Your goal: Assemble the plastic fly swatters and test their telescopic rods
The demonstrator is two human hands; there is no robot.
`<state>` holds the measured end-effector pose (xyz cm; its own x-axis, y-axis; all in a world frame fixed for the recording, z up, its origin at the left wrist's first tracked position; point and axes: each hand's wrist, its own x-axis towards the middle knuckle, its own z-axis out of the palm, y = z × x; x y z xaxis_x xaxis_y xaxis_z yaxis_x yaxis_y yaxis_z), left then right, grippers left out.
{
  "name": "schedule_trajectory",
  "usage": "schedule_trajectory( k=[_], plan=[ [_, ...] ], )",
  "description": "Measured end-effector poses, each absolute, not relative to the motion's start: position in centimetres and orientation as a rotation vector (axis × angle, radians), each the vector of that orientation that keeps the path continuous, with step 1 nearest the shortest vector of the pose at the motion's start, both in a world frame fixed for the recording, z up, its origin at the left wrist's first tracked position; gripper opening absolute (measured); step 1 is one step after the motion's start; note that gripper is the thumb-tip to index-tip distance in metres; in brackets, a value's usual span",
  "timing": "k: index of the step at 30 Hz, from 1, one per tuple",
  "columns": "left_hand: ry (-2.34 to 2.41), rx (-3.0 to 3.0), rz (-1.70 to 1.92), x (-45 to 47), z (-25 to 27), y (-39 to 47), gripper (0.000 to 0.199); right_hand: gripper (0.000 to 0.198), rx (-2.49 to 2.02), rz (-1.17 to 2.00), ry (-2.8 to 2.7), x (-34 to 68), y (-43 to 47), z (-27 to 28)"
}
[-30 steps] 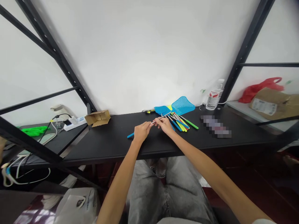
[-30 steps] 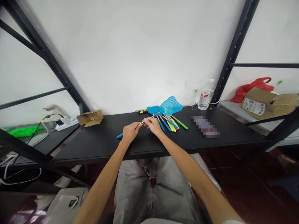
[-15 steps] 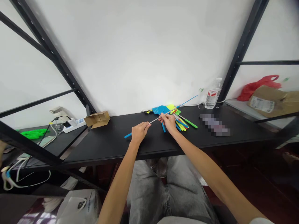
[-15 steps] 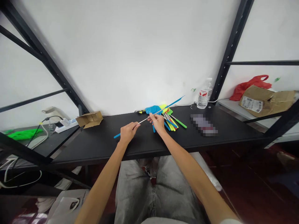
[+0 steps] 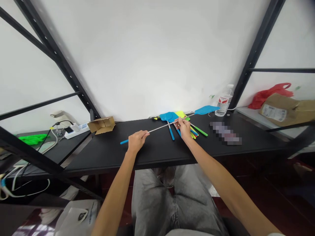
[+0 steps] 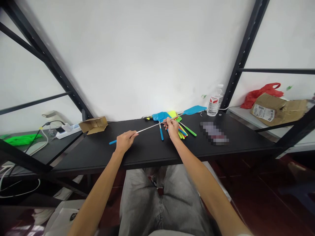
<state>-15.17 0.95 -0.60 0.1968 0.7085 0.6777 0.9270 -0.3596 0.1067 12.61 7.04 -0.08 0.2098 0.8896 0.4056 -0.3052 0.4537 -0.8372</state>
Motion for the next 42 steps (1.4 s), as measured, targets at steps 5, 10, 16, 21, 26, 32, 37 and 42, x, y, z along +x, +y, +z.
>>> schedule_trajectory(
  k=[5,10,16,21,26,32,37,42],
  plan=[
    [-1.552,-2.142,-0.963,-15.0,-0.7,0.5,0.036,0.05,-0.691,0.98,-1.126,13.0,6.8,0.0],
    [-1.493,-2.154,-0.951,-13.4,-0.6,0.2,0.036,0.047,-0.691,0.963,-1.42,11.6,5.0,0.1],
    [-1.434,-2.226,-0.911,-11.9,-0.5,-0.4,0.037,0.042,-0.64,0.993,-1.635,9.9,3.7,0.1],
    [-1.475,-2.223,-0.92,-11.9,-0.5,-0.2,0.039,0.042,-0.634,1.068,-1.533,10.0,4.5,0.0],
    [-1.486,-2.229,-0.936,-12.0,-0.6,0.2,0.039,0.041,-0.639,1.095,-1.47,9.9,5.0,-0.3],
    [-1.524,-2.196,-0.937,-12.3,-0.5,0.1,0.041,0.047,-0.696,1.058,-1.347,10.6,5.4,-0.4],
    [-1.536,-2.189,-0.935,-12.3,-0.3,0.0,0.041,0.045,-0.688,1.034,-1.285,11.2,5.9,-0.5],
    [-1.504,-2.171,-0.986,-12.5,-0.5,0.2,0.038,0.051,-0.711,0.998,-1.201,11.4,6.1,-0.5]
  ],
)
